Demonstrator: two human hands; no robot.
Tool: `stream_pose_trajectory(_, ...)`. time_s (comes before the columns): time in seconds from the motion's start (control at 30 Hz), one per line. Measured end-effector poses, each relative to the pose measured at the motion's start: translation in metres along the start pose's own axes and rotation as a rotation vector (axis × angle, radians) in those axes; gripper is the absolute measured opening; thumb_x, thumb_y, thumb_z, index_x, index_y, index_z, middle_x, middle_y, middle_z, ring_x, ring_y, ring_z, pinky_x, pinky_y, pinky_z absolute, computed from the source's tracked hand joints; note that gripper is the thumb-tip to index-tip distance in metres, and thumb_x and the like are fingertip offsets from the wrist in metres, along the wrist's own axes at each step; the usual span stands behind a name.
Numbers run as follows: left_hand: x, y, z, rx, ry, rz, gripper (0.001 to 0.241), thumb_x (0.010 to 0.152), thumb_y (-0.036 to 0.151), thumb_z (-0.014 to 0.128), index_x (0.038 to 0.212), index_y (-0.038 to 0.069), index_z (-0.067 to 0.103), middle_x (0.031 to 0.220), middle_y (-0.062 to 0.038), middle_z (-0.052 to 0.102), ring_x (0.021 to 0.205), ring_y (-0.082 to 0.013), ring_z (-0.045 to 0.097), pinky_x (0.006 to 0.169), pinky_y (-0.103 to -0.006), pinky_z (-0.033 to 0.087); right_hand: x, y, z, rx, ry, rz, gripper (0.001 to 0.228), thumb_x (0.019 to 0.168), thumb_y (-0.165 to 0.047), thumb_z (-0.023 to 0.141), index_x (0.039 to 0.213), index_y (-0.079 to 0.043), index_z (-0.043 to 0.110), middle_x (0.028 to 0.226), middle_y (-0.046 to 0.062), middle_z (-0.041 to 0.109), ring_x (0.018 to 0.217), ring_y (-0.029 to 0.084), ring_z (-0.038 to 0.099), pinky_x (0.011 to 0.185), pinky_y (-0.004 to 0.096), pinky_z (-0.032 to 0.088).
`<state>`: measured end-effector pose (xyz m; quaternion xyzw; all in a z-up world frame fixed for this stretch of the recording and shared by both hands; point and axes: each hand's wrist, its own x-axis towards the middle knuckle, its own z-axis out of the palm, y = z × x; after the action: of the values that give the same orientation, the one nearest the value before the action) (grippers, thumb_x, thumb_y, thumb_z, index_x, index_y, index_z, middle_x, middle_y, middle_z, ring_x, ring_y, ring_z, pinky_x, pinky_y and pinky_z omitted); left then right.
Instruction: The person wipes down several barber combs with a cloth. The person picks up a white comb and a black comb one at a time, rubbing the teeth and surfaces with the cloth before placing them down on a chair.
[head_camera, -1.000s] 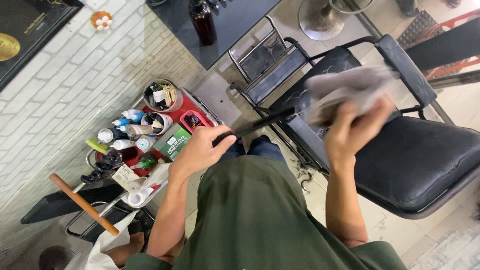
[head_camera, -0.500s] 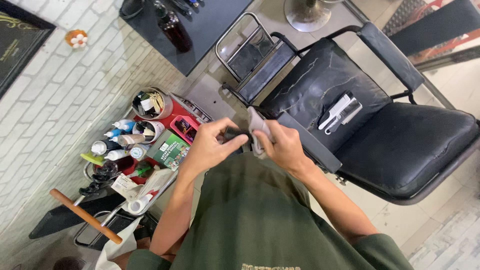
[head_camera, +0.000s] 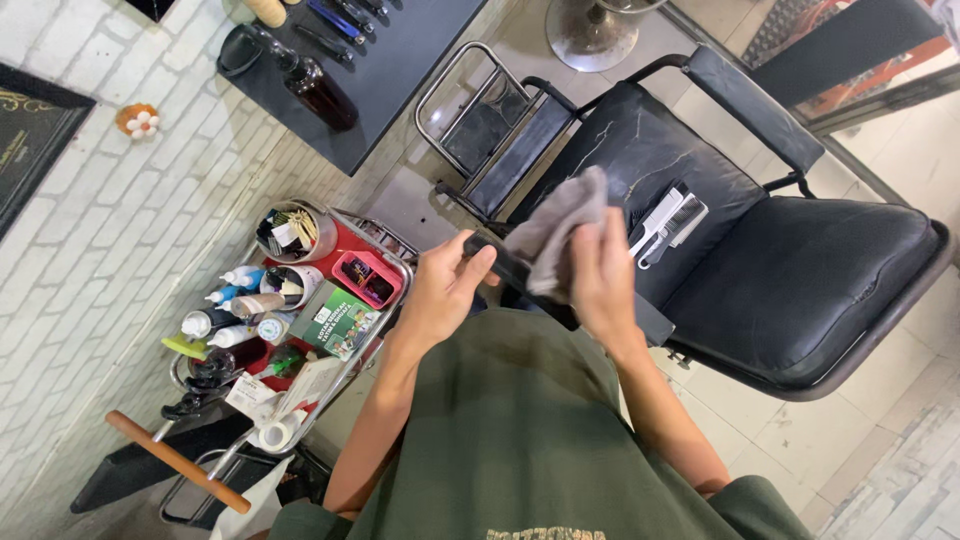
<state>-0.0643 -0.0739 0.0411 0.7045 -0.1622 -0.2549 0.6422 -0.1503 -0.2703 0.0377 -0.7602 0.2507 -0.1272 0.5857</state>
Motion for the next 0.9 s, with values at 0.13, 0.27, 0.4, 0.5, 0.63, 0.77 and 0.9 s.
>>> stream_pose_trajectory(0.13,0.004,-0.007,0.013,0.108,-0.028,0.115,0.03,0.113,0.023,0.055,0.098,-0.003,0.058,0.078,-0.005,0.055,0.074,-0.0104,0.048,0.066,-0.0291,0.045,-0.018,0.0,0.033,-0.321,-0.1,-0.467,0.029,0.101,-0.019,0.066,0.121,0.0,0.057,0.094,0.02,0.068,0.082,0.032,0.069,0.072,0.038,0.054)
stream_pose_trajectory(0.27,0.005,-0.01,0.01,0.071,-0.006,0.081,0.028,0.109,0.024,0.052,0.099,0.0,0.061,0.074,0.0,0.053,0.071,-0.0064,0.044,0.06,-0.0282,0.042,-0.018,0.012,0.044,-0.271,-0.045,-0.412,0.031,0.093,-0.016,0.076,0.113,0.0,0.058,0.085,0.021,0.069,0.074,0.034,0.071,0.064,0.038,0.054)
stream_pose_trajectory(0.4,0.002,-0.011,0.01,0.016,0.022,0.092,0.028,0.11,0.023,0.054,0.094,0.001,0.06,0.07,0.002,0.052,0.07,-0.0031,0.044,0.059,-0.0258,0.041,-0.021,0.014,0.044,-0.144,-0.028,-0.169,0.022,0.096,-0.017,0.074,0.104,-0.001,0.062,0.073,0.014,0.069,0.063,0.018,0.07,0.06,0.032,0.053)
stream_pose_trajectory(0.5,0.003,-0.007,0.016,0.072,0.128,0.09,0.024,0.108,0.02,0.058,0.096,0.0,0.06,0.067,0.002,0.045,0.066,-0.0034,0.039,0.055,-0.0254,0.035,-0.013,0.016,0.044,-0.047,0.041,-0.144,0.02,0.103,-0.02,0.069,0.105,-0.001,0.064,0.081,0.011,0.07,0.076,0.01,0.062,0.067,0.03,0.052)
stream_pose_trajectory(0.63,0.003,0.0,0.025,0.09,0.244,0.072,0.021,0.105,0.019,0.06,0.096,0.0,0.061,0.065,0.003,0.051,0.063,-0.002,0.042,0.052,-0.0253,0.036,0.0,0.018,0.031,0.1,0.089,-0.076,0.022,0.11,-0.023,0.06,0.107,-0.001,0.059,0.087,0.008,0.063,0.078,0.008,0.057,0.068,0.031,0.049)
stream_pose_trajectory(0.77,0.001,-0.018,0.045,0.027,0.178,0.087,0.021,0.107,0.019,0.058,0.1,0.0,0.061,0.071,0.003,0.055,0.067,-0.0017,0.049,0.058,-0.0241,0.045,-0.008,0.016,0.036,0.056,0.03,-0.301,0.021,0.114,-0.02,0.053,0.12,-0.001,0.054,0.096,0.012,0.061,0.087,0.011,0.058,0.079,0.032,0.05)
stream_pose_trajectory(0.9,-0.001,-0.043,0.038,-0.087,0.0,-0.012,0.031,0.116,0.024,0.055,0.099,-0.002,0.058,0.077,0.003,0.046,0.076,-0.0047,0.039,0.062,-0.0267,0.038,-0.007,0.014,0.045,-0.217,0.09,-0.399,0.019,0.103,-0.017,0.067,0.107,0.001,0.059,0.078,0.014,0.061,0.067,0.017,0.057,0.062,0.034,0.048)
